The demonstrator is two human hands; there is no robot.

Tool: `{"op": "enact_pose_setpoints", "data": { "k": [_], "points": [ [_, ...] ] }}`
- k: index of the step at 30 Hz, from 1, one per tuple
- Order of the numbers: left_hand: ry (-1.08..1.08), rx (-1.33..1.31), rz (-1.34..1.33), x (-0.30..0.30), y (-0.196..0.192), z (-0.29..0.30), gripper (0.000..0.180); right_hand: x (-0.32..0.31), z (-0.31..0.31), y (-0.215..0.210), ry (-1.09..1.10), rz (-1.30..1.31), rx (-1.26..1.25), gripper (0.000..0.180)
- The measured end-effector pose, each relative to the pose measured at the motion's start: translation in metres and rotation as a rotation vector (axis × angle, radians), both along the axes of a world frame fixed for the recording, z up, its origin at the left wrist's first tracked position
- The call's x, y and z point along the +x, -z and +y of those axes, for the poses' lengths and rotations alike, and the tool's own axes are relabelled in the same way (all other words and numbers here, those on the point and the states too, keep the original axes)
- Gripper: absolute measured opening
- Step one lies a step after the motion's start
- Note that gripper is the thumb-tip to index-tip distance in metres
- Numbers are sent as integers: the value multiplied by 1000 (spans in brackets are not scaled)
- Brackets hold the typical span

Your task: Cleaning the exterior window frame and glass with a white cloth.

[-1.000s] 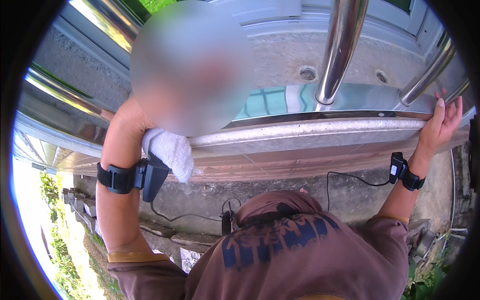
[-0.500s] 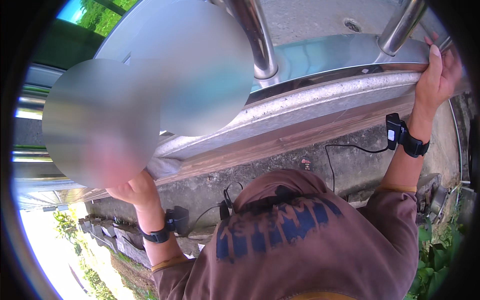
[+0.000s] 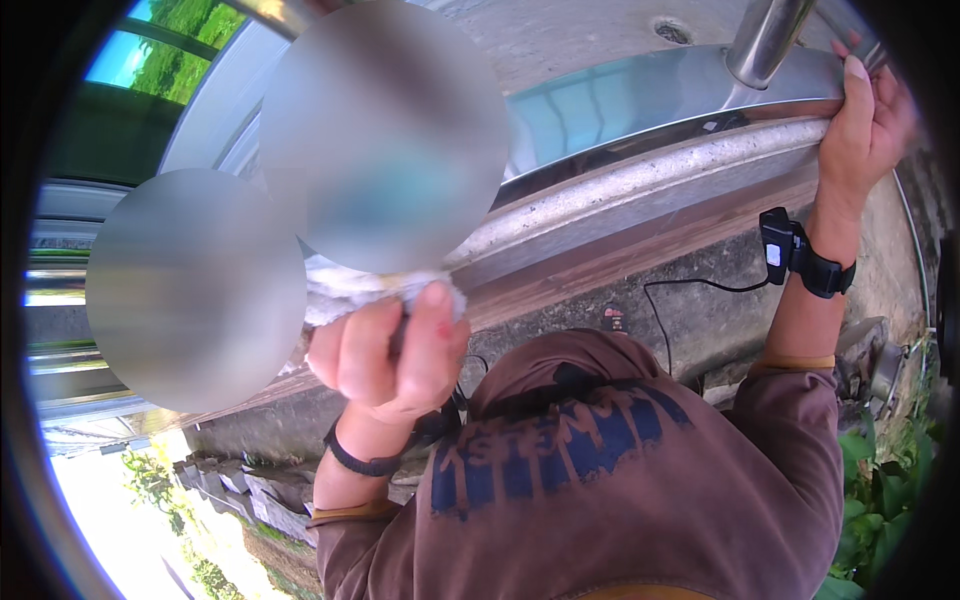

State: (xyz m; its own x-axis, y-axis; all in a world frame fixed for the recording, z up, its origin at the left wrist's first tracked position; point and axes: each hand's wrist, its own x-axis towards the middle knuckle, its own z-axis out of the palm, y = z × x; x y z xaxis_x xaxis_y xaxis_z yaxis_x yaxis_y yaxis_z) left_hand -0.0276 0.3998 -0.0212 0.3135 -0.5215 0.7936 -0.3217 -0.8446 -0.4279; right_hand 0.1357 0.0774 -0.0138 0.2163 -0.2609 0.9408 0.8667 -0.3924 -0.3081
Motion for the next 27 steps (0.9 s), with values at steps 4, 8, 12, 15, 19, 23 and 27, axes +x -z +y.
{"op": "enact_pose_setpoints", "data": {
  "k": [4,8,12,15,19,23,27],
  "points": [
    [80,43,199,8,-6,-25,35,11,2,18,-8,39,4,52],
    [131,33,283,11,-7,-36,39,0,8,13,-24,75,-17,56],
    [145,-1,339,15,-15,-54,43,3,14,13,33,13,13,53],
    [202,-48,419,22,-19,-73,51,-13,7,14,354,106,-193,51],
    [364,-161,613,31,-26,-91,57,-50,37,32,278,67,-234,67],
    [433,-188,696,38,-29,-87,63,-87,77,42,-395,-41,-470,59],
    [576,-518,753,25,-10,-57,53,-93,93,40,-226,45,-528,60]
  ]
}}
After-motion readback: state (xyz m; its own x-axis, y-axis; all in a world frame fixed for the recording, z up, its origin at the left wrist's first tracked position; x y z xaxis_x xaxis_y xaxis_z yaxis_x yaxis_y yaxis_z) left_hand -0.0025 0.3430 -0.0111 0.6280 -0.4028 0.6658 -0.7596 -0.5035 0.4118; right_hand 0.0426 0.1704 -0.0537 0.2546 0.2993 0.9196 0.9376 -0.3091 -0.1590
